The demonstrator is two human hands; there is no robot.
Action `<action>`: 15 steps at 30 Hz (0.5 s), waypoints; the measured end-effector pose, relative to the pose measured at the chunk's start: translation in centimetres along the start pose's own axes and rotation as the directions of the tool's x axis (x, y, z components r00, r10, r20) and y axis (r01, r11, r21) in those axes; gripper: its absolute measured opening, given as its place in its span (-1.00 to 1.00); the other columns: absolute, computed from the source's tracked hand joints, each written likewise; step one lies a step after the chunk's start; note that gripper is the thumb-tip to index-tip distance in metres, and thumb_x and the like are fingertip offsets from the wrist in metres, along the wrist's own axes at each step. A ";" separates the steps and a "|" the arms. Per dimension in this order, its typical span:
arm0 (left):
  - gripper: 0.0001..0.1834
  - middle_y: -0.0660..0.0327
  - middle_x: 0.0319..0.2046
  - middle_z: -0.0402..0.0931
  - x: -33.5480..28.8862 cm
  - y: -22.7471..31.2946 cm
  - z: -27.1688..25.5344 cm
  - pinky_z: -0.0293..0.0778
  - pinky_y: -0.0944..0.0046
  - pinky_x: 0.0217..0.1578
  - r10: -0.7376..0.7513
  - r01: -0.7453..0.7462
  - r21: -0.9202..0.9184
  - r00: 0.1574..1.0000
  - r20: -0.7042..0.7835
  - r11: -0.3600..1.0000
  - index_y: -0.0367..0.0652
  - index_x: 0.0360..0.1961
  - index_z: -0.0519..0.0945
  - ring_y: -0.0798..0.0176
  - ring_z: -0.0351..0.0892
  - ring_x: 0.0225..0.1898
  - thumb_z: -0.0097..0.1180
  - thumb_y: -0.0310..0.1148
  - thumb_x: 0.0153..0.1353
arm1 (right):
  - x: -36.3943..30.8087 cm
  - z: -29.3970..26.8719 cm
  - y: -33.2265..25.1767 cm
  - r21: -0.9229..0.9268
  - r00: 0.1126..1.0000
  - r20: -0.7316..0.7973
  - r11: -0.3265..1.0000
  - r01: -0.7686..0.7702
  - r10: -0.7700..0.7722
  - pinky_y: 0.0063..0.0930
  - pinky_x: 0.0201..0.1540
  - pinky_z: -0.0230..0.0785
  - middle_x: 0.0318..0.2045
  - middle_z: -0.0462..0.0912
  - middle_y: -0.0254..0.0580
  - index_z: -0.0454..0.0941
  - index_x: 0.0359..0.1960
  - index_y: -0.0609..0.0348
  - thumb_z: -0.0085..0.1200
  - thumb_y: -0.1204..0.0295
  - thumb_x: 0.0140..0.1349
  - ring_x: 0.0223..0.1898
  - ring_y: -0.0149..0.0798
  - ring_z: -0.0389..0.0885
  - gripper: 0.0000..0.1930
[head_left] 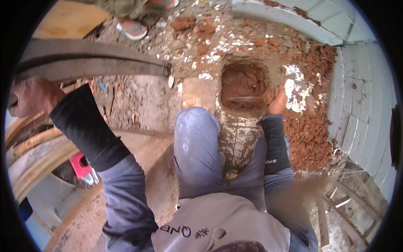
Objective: The person kneels on a debris-covered floor and uses a pickaxe to break up the ground, creating a hole. They then use their hands to clear loose dirt and debris from the hole, repeating the process of breaking and clearing.
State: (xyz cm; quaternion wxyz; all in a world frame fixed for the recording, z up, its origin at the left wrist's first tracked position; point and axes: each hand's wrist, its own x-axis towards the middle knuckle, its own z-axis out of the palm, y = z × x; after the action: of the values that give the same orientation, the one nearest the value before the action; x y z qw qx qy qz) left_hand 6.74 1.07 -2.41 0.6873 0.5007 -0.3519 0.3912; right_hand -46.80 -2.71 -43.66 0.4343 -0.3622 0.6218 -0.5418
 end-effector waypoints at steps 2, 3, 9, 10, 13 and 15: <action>-0.68 -0.05 -0.31 0.64 0.7 1.2 0.5 0.61 0.10 -0.39 0.002 0.000 -0.051 0.999 0.052 0.999 -0.43 -0.18 0.51 0.08 0.61 -0.46 0.33 -0.45 0.15 | 0.1 1.1 -1.4 -0.158 0.995 0.086 0.986 0.060 -0.047 -0.41 -0.11 0.32 -0.21 0.53 -0.16 0.46 -0.18 0.18 -0.20 0.22 0.52 -0.19 -0.28 0.43 -0.71; -0.65 -0.06 -0.30 0.64 -0.4 3.0 1.4 0.60 0.12 -0.38 0.047 -0.046 -0.028 0.999 0.012 0.999 -0.45 -0.19 0.50 0.10 0.61 -0.47 0.37 -0.44 0.13 | -1.9 1.3 -2.3 -0.087 0.981 0.186 0.996 -0.029 0.045 -0.45 -0.31 0.23 -0.45 0.44 -0.25 0.35 -0.40 0.11 -0.15 0.20 0.51 -0.44 -0.34 0.31 -0.68; -0.58 -0.05 -0.30 0.63 -1.0 3.0 1.9 0.59 0.15 -0.35 0.033 -0.034 -0.068 0.999 -0.012 0.997 -0.52 -0.22 0.51 0.14 0.62 -0.36 0.43 -0.41 0.07 | -13.0 -2.2 -6.9 -0.225 0.856 0.502 0.974 -0.011 0.126 -0.43 -0.61 0.08 -0.71 0.40 -0.40 0.52 -0.56 0.25 -0.04 0.29 0.49 -0.66 -0.51 0.29 -0.58; -0.58 -0.05 -0.30 0.63 -0.9 3.2 1.7 0.59 0.14 -0.36 0.038 -0.037 -0.063 0.999 0.005 0.997 -0.52 -0.22 0.52 0.13 0.62 -0.35 0.43 -0.39 0.08 | -12.7 -1.0 -8.7 -0.223 0.871 0.469 0.974 -0.044 0.147 -0.44 -0.62 0.04 -0.73 0.38 -0.40 0.50 -0.60 0.24 -0.04 0.30 0.49 -0.67 -0.52 0.27 -0.56; -0.61 -0.04 -0.31 0.63 1.1 2.3 1.0 0.58 0.13 -0.36 0.172 -0.178 0.050 0.979 0.107 0.983 -0.49 -0.23 0.54 0.13 0.62 -0.36 0.40 -0.37 0.11 | -13.0 -0.5 -11.3 -0.237 0.879 0.464 0.972 0.003 0.110 -0.48 -0.62 -0.05 -0.78 0.33 -0.42 0.44 -0.68 0.23 -0.05 0.30 0.49 -0.70 -0.55 0.21 -0.51; -0.63 -0.03 -0.29 0.63 0.7 1.9 0.3 0.58 0.12 -0.36 0.147 -0.153 0.055 0.984 0.098 0.987 -0.47 -0.21 0.54 0.13 0.62 -0.36 0.39 -0.39 0.11 | -12.8 -1.1 -10.6 -0.200 0.827 0.517 0.970 -0.135 0.221 -0.47 -0.62 -0.04 -0.78 0.33 -0.42 0.43 -0.67 0.25 -0.06 0.31 0.49 -0.70 -0.55 0.21 -0.51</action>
State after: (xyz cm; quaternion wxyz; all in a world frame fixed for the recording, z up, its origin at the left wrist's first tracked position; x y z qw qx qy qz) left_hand 5.36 1.27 -0.90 0.6227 0.5119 -0.4079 0.4287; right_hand -43.43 7.92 -31.23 0.6098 -0.4718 0.5470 -0.3261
